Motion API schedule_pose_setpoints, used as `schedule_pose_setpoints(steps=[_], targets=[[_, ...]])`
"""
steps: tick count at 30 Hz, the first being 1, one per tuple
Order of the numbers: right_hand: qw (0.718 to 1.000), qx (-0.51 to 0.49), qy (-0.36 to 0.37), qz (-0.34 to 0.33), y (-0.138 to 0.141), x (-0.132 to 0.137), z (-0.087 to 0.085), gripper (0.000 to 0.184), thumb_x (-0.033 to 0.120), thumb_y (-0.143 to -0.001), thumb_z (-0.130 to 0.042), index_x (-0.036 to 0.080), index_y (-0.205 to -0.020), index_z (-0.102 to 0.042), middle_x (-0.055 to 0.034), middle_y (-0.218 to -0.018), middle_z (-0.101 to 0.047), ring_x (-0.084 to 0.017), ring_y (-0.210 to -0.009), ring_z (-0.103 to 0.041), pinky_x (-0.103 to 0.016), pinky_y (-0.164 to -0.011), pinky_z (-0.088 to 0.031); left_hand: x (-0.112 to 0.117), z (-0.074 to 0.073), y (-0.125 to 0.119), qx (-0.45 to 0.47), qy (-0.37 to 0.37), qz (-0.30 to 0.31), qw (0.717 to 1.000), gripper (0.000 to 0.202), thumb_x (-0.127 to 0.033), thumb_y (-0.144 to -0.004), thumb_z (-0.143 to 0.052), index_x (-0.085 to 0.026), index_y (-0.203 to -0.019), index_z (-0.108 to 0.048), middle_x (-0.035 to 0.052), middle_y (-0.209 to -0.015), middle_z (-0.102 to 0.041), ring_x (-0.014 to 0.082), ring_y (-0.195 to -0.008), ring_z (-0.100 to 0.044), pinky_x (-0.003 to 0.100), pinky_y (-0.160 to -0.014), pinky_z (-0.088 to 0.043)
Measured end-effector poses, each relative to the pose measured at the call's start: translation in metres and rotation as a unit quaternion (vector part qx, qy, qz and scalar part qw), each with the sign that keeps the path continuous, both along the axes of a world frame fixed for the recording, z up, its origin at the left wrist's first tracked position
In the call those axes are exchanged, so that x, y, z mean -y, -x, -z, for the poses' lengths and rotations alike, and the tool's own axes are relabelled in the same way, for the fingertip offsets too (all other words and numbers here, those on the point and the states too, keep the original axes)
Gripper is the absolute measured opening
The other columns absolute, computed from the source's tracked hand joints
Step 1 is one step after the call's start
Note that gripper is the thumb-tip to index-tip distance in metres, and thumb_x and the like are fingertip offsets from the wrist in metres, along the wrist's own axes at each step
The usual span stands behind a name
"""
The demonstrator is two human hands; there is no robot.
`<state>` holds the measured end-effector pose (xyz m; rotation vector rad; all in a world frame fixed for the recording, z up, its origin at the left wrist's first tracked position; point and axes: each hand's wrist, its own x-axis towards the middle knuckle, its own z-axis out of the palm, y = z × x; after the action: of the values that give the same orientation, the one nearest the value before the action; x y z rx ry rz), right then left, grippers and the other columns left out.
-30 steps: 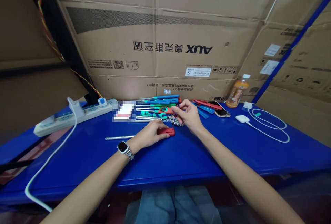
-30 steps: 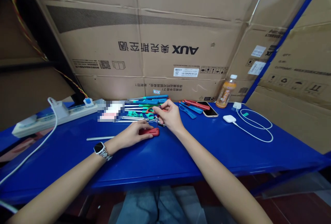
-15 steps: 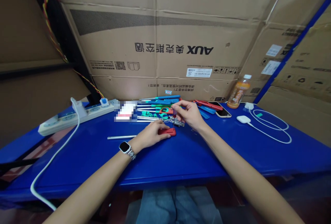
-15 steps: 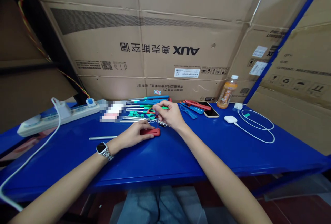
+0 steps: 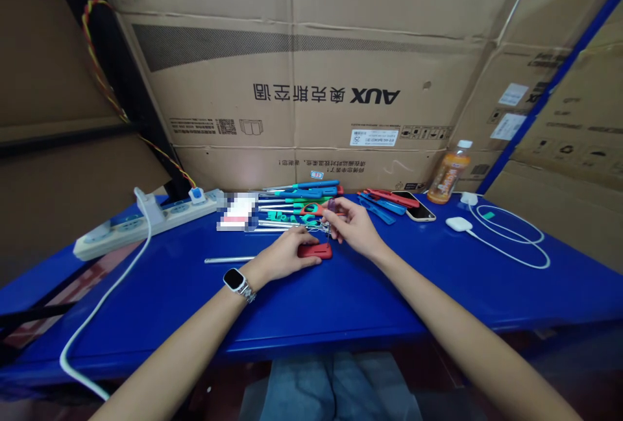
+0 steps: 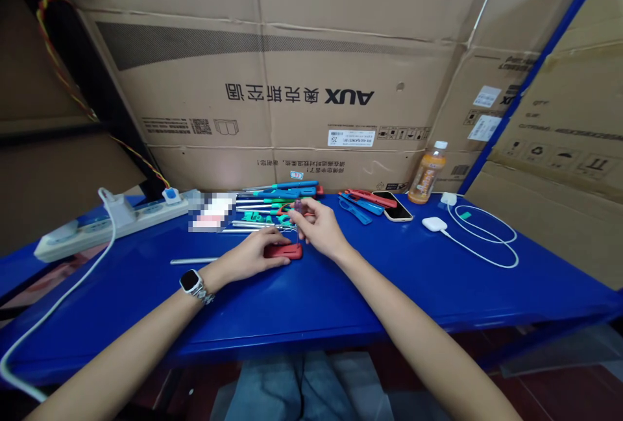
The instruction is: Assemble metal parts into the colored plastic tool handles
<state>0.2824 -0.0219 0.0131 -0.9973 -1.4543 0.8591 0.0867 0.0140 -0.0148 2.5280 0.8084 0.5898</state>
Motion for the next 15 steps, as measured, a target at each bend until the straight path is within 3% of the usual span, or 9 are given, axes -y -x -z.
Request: schedule_pose_setpoints(steps=[3, 7, 11, 15], targets=[[1.000, 0.010, -0.015, 0.015, -0.004, 0.000, -0.002, 0.039, 0.055, -0.081, -0.064, 0.019, -0.095, -0.061, -0.0016, -0.077, -0.067, -0.009, -0.045, -0.051, -0.021, -0.038, -0.040, -0.001, -0.006, 0.010, -0.035, -0.022, -0.020, 0.999, 0.053, -0.051, -0.073, -0.076, -0.020, -0.116, -0.069, 0.0115, -0.112, -0.062, 0.0310, -0.104, -0.058, 0.041, -0.093, -0.046], [0.992, 0.106, -0.025, 0.063, -0.015, 0.000, -0.003, 0.037, 0.053, -0.086, -0.059, 0.017, -0.084, -0.065, 0.0022, -0.056, -0.057, -0.011, -0.047, -0.049, -0.023, -0.046, -0.036, -0.004, -0.016, 0.023, -0.084, 0.001, -0.021, 0.996, 0.045, -0.051, -0.076, -0.074, -0.020, -0.108, -0.071, 0.0083, -0.100, -0.062, 0.0271, -0.091, -0.059, 0.037, -0.082, -0.048], [0.955, 0.291, 0.038, 0.036, -0.020, 0.001, 0.011, 0.034, 0.046, -0.085, -0.060, 0.015, -0.074, -0.070, 0.0007, -0.055, -0.059, -0.012, -0.051, -0.049, -0.024, -0.051, -0.034, 0.001, -0.024, 0.032, -0.073, 0.029, 0.031, 0.996, 0.032, -0.046, -0.087, -0.063, -0.019, -0.105, -0.069, 0.0071, -0.101, -0.060, 0.0242, -0.094, -0.058, 0.035, -0.085, -0.047], [0.937, 0.348, 0.036, -0.012, -0.013, -0.002, 0.021, 0.028, 0.034, -0.088, -0.055, 0.015, -0.075, -0.072, -0.0026, -0.069, -0.068, -0.015, -0.063, -0.056, -0.026, -0.060, -0.038, 0.013, -0.030, 0.041, -0.031, 0.018, 0.050, 0.998, 0.032, -0.044, -0.094, -0.054, -0.020, -0.113, -0.065, 0.0085, -0.110, -0.056, 0.0224, -0.095, -0.058, 0.035, -0.088, -0.047]])
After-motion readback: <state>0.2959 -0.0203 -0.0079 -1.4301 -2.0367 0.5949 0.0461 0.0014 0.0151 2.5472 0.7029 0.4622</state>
